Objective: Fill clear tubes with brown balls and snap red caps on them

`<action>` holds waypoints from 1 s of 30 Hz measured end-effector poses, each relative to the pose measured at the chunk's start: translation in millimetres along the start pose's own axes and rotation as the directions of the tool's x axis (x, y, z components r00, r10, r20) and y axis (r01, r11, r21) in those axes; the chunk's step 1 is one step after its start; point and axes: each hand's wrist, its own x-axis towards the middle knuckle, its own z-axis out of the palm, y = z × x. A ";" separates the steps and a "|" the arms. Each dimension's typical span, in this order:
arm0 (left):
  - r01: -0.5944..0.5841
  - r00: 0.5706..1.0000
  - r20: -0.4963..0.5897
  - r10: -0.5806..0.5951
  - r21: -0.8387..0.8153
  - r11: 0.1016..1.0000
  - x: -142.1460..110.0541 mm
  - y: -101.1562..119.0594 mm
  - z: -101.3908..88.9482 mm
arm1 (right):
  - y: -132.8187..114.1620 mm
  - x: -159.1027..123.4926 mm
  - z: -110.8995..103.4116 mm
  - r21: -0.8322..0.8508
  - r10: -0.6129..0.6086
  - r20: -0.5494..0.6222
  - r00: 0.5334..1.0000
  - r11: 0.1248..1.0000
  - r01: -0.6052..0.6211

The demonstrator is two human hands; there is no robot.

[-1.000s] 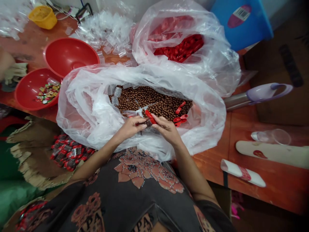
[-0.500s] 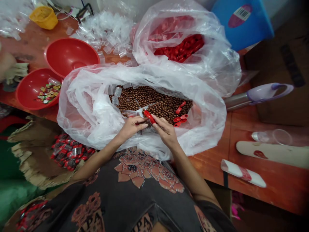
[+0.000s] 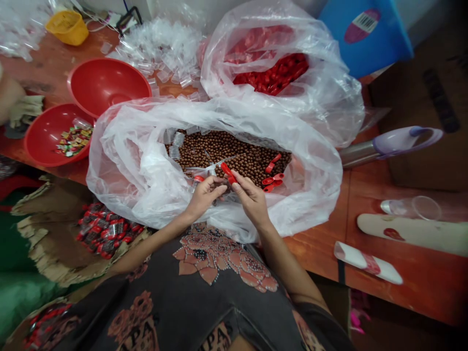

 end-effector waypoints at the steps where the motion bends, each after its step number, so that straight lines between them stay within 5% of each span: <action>1: -0.027 1.000 -0.009 0.028 0.038 0.999 -0.7 -1.1 0.2 | -0.5 -0.3 0.5 -0.009 0.012 0.004 1.000 1.000 -0.012; 4: -0.065 0.997 -0.029 0.068 0.110 0.992 -0.8 -2.0 -0.9 | -1.7 -1.5 0.8 -0.042 0.012 0.014 1.000 0.999 -0.011; 10: -0.074 0.991 0.113 0.065 0.077 0.994 1.0 0.9 0.9 | -0.3 -2.3 -0.7 -0.021 0.044 0.023 0.999 0.999 -0.044; 19: -0.169 0.984 0.073 0.160 0.153 0.974 -1.8 -0.1 4.3 | -2.2 -1.4 0.5 -0.009 0.017 0.066 0.998 1.000 -0.016; 25: -0.200 0.980 0.047 0.194 0.199 0.959 -0.7 1.7 1.1 | -2.8 0.3 3.6 -0.212 -0.173 0.098 0.980 0.959 0.191; 30: -0.236 0.954 -0.111 0.279 0.297 0.925 -1.2 5.4 5.3 | 2.8 0.4 7.7 -0.461 -0.232 0.199 0.952 0.835 0.300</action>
